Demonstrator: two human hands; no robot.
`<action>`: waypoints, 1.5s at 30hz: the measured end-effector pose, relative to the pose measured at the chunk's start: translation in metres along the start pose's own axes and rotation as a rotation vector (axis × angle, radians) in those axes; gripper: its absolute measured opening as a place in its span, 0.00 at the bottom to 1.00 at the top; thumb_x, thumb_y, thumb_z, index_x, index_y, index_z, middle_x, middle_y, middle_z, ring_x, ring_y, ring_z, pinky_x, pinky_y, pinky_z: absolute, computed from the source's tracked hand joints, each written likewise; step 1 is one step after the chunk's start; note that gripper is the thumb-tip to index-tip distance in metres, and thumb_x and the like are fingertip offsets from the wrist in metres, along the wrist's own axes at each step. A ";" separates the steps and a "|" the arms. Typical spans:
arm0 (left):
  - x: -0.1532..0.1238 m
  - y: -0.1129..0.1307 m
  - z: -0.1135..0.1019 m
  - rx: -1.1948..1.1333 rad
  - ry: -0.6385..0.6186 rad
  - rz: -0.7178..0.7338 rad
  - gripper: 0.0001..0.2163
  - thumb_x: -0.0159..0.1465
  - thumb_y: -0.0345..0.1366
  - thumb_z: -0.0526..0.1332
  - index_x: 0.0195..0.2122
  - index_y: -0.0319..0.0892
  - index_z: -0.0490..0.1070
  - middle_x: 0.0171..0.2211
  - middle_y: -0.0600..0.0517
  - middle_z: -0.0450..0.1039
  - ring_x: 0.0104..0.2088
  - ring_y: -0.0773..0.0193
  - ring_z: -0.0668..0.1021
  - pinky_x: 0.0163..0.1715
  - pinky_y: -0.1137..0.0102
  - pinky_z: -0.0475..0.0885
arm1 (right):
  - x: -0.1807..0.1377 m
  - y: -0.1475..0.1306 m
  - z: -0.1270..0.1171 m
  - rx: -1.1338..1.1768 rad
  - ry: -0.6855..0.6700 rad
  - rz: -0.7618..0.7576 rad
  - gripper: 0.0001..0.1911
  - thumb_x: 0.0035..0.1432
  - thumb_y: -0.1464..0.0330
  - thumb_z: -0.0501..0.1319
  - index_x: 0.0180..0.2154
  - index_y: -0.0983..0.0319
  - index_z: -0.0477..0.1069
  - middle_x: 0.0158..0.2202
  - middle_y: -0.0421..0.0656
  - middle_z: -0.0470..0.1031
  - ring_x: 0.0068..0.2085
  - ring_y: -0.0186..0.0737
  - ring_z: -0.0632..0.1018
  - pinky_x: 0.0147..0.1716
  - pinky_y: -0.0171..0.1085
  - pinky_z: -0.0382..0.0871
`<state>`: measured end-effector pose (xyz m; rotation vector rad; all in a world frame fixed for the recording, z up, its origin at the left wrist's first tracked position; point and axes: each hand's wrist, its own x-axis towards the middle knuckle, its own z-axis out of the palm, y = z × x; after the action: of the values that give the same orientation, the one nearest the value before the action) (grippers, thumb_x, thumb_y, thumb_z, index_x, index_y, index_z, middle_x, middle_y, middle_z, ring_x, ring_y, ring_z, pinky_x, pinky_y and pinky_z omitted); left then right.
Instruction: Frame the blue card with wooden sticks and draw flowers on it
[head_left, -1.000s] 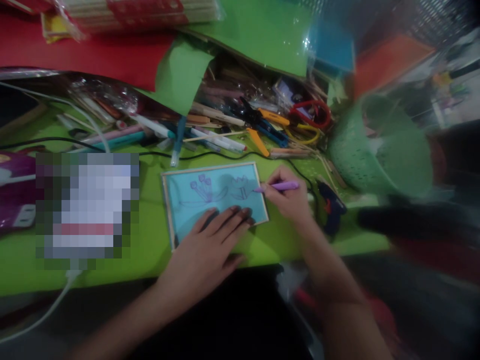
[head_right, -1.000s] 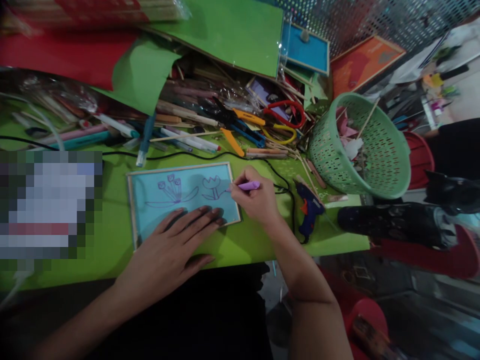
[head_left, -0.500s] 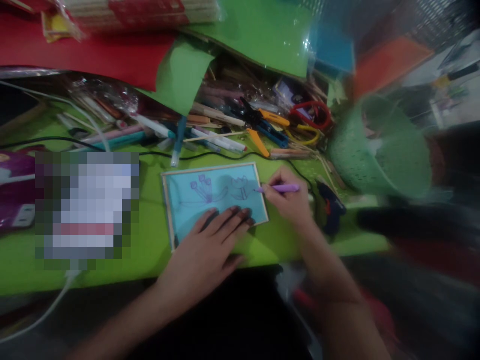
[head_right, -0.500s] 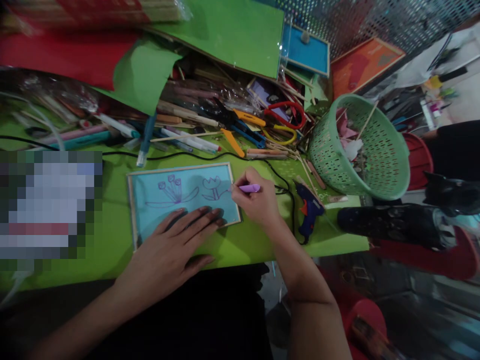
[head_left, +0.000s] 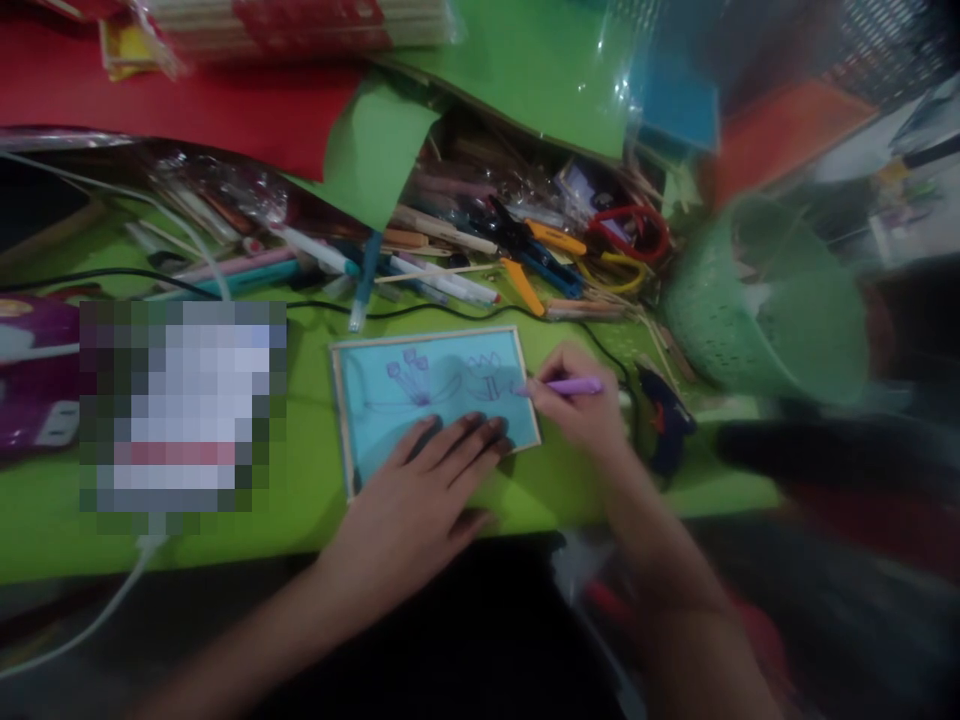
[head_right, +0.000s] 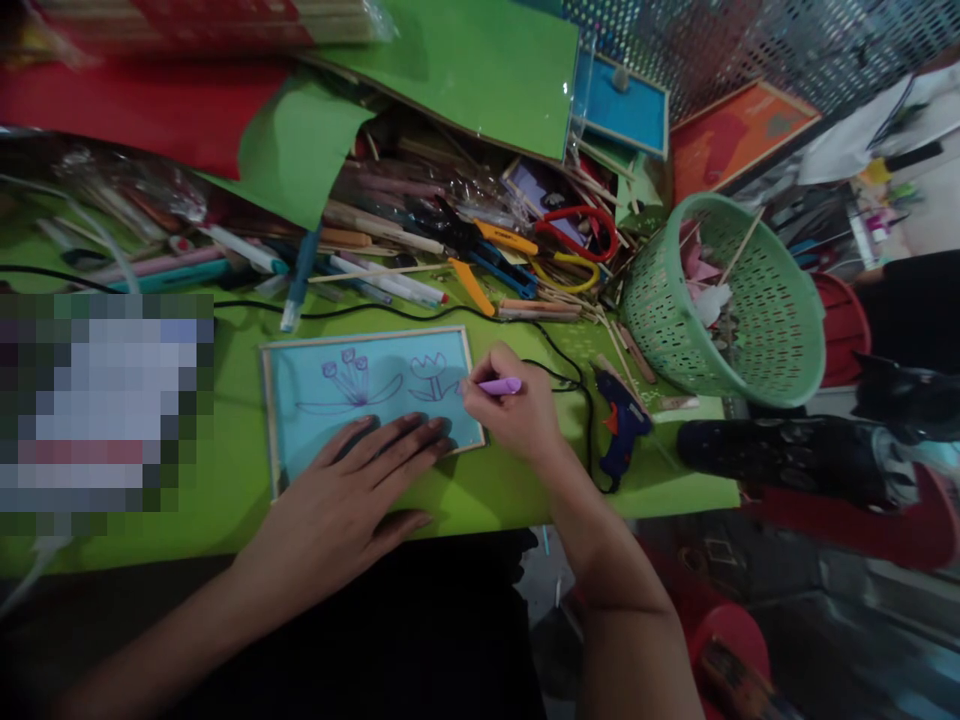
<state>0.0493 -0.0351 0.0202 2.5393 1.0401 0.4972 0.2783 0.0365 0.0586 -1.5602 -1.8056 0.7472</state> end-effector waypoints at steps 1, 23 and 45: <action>0.000 0.000 0.000 -0.004 0.002 0.001 0.25 0.75 0.45 0.58 0.70 0.44 0.63 0.72 0.50 0.64 0.70 0.51 0.68 0.70 0.51 0.57 | 0.000 0.000 0.000 0.009 -0.008 0.001 0.08 0.55 0.69 0.65 0.26 0.59 0.68 0.22 0.34 0.70 0.24 0.32 0.68 0.26 0.35 0.60; 0.001 0.001 -0.002 -0.008 -0.017 0.000 0.25 0.74 0.44 0.59 0.70 0.43 0.63 0.72 0.50 0.64 0.70 0.50 0.67 0.70 0.48 0.60 | -0.001 -0.012 0.008 0.058 -0.057 0.086 0.07 0.53 0.65 0.64 0.26 0.57 0.67 0.22 0.35 0.70 0.24 0.33 0.67 0.24 0.35 0.60; -0.006 0.000 0.000 -0.062 0.205 0.079 0.19 0.73 0.36 0.60 0.64 0.41 0.70 0.63 0.50 0.76 0.63 0.56 0.76 0.69 0.56 0.64 | -0.004 0.010 -0.003 0.320 0.286 -0.054 0.06 0.61 0.65 0.69 0.38 0.58 0.75 0.33 0.37 0.74 0.32 0.35 0.76 0.31 0.37 0.68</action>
<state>0.0450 -0.0395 0.0185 2.5221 0.9787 0.8129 0.2876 0.0337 0.0528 -1.3263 -1.4361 0.7077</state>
